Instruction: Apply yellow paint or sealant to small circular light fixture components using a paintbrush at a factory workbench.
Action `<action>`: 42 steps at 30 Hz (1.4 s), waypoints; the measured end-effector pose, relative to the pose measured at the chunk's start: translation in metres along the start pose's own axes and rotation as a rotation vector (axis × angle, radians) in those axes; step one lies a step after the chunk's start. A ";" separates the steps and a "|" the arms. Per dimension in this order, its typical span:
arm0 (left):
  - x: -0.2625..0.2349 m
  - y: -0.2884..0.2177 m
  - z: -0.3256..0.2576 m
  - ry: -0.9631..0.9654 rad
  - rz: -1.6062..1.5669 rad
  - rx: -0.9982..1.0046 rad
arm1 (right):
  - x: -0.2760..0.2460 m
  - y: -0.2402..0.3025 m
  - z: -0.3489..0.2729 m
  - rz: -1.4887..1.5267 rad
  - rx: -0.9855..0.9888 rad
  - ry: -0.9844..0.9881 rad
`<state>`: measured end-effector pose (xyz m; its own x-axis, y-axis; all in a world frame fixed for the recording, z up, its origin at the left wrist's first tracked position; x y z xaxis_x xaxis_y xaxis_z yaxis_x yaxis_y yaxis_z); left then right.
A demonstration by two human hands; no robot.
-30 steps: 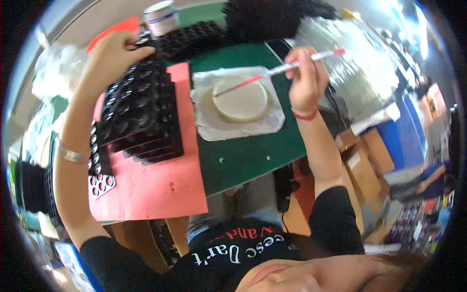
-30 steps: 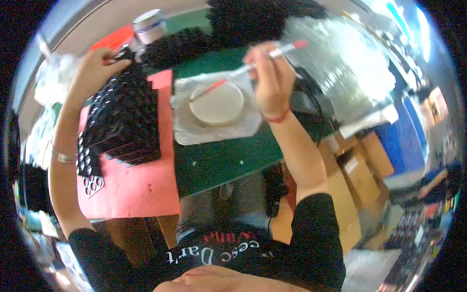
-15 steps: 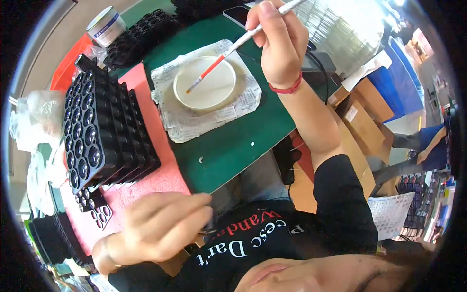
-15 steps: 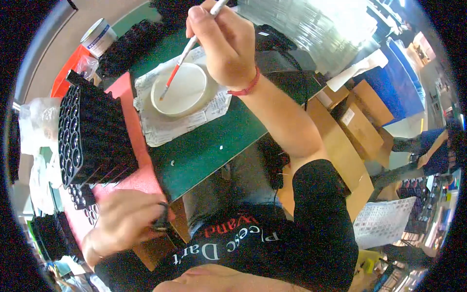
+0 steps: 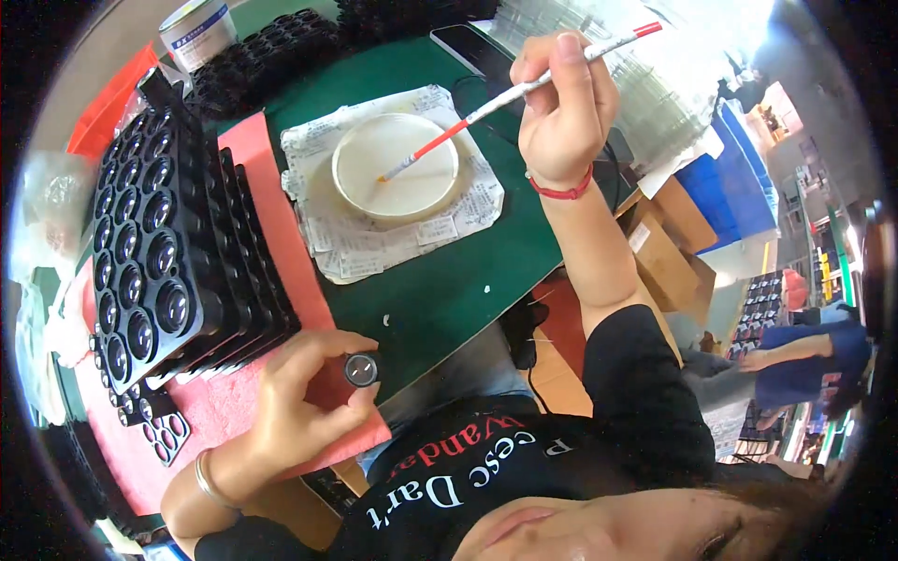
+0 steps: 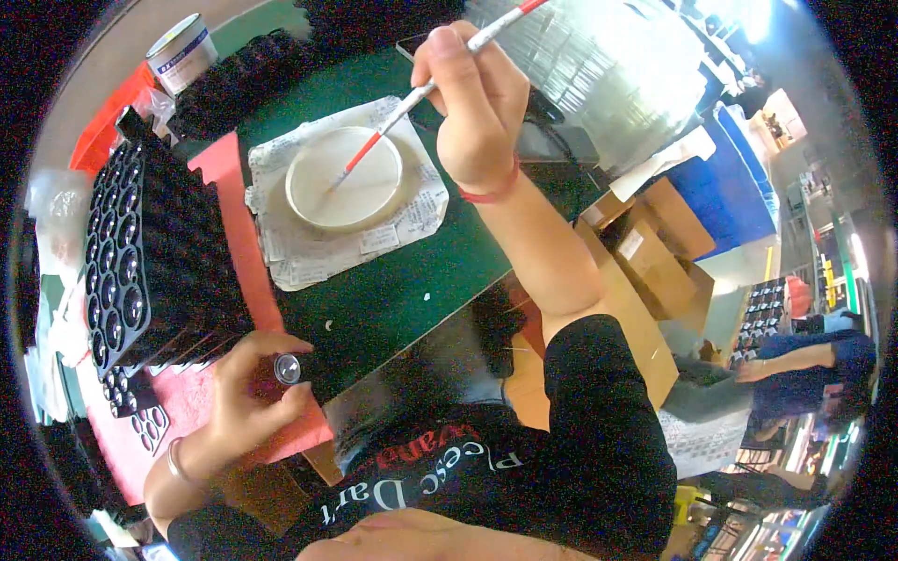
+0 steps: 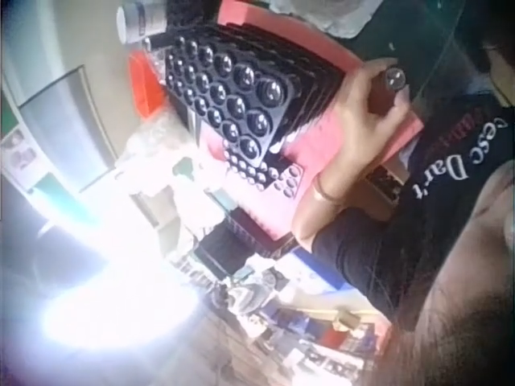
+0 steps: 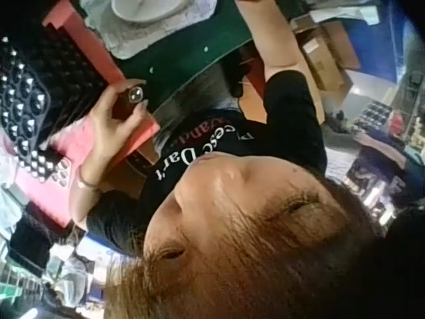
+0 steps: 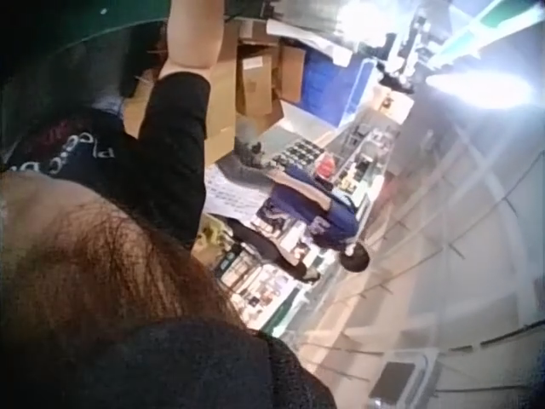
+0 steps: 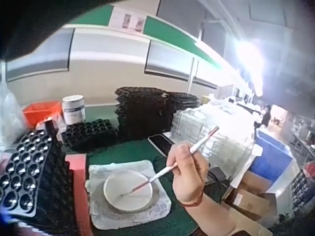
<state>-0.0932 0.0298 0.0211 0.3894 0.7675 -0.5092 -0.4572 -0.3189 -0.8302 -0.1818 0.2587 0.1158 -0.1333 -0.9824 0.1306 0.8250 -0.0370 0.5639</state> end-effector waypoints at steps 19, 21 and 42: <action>-0.006 0.017 -0.005 -0.061 -0.223 -0.155 | -0.006 0.003 0.001 -0.061 -0.058 -0.050; -0.008 0.014 -0.004 -0.064 -0.215 -0.174 | -0.001 0.004 0.000 -0.110 -0.069 0.012; -0.005 0.037 -0.018 -0.134 -0.712 -0.423 | 0.045 0.001 -0.007 0.619 0.277 0.320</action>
<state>-0.0974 0.0041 -0.0113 0.3607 0.9156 0.1780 0.2104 0.1060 -0.9718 -0.1834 0.2135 0.1162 0.5115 -0.8153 0.2713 0.5228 0.5458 0.6548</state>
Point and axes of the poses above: each hand's wrist, its own z-axis towards the middle knuckle, its own x-axis out of the palm, y = z × x, the point moved 9 cm from there along z, towards the middle knuckle, and after that the axes turned 2 degrees about -z, right-handed, at the moved point
